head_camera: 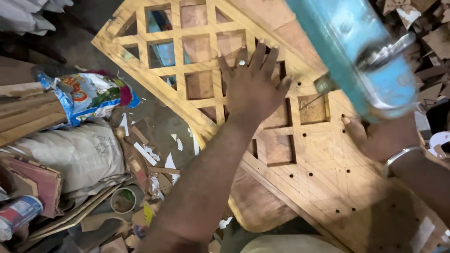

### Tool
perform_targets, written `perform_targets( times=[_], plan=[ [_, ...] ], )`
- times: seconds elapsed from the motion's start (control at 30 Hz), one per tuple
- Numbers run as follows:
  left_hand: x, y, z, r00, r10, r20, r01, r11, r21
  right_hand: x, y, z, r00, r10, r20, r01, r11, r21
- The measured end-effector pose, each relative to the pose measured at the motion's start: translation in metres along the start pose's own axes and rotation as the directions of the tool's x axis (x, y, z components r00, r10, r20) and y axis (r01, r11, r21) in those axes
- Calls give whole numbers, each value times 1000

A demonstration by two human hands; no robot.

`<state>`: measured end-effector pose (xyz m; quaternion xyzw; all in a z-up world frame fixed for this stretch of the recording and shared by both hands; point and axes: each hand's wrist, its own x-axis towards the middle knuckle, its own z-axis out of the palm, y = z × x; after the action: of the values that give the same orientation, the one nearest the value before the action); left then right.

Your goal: Use a motorized fret saw to cut intricate lattice and decorative patterns into a wooden board.

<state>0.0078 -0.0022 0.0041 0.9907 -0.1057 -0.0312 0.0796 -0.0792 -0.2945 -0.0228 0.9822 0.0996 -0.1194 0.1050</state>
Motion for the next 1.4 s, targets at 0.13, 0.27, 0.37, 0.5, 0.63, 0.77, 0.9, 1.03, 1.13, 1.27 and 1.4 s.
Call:
perform_targets(
  times=[0.13,0.27,0.37,0.5,0.63,0.77,0.9,1.03,1.13,1.27,1.4],
  plan=[
    [1,-2,-2,1000,-21,12,21,1000,1,2,3,7,996,-11,-89,23,991,132],
    [0,-3,-5,999,-33,7,33,999,16,5,1,4,997,52,-49,-41,977,210],
    [3,-3,-4,999,-44,-1,44,999,18,6,8,12,983,-9,-183,57,964,259],
    [4,-4,-6,999,-51,-11,51,999,14,15,18,35,995,96,-16,-91,978,189],
    [13,-3,-2,999,-46,-21,46,999,28,22,12,17,993,112,-35,-113,993,-16],
    [19,-5,2,999,-39,-23,40,998,44,22,1,-5,983,144,116,-160,975,152],
    [17,-5,4,999,-33,-29,34,998,49,19,3,3,990,126,62,-127,992,20],
    [13,-4,1,999,-28,-34,30,998,59,13,-2,1,989,-30,-144,18,997,-80],
    [4,-5,-2,998,-6,-55,9,998,63,0,-8,2,974,-34,-225,46,998,45],
    [-12,-4,5,992,38,-119,-34,999,34,-23,-25,-15,963,22,-270,47,968,247],
    [-21,-4,14,980,82,-183,-75,996,42,-34,-27,-16,959,40,-282,41,960,278]
  ],
)
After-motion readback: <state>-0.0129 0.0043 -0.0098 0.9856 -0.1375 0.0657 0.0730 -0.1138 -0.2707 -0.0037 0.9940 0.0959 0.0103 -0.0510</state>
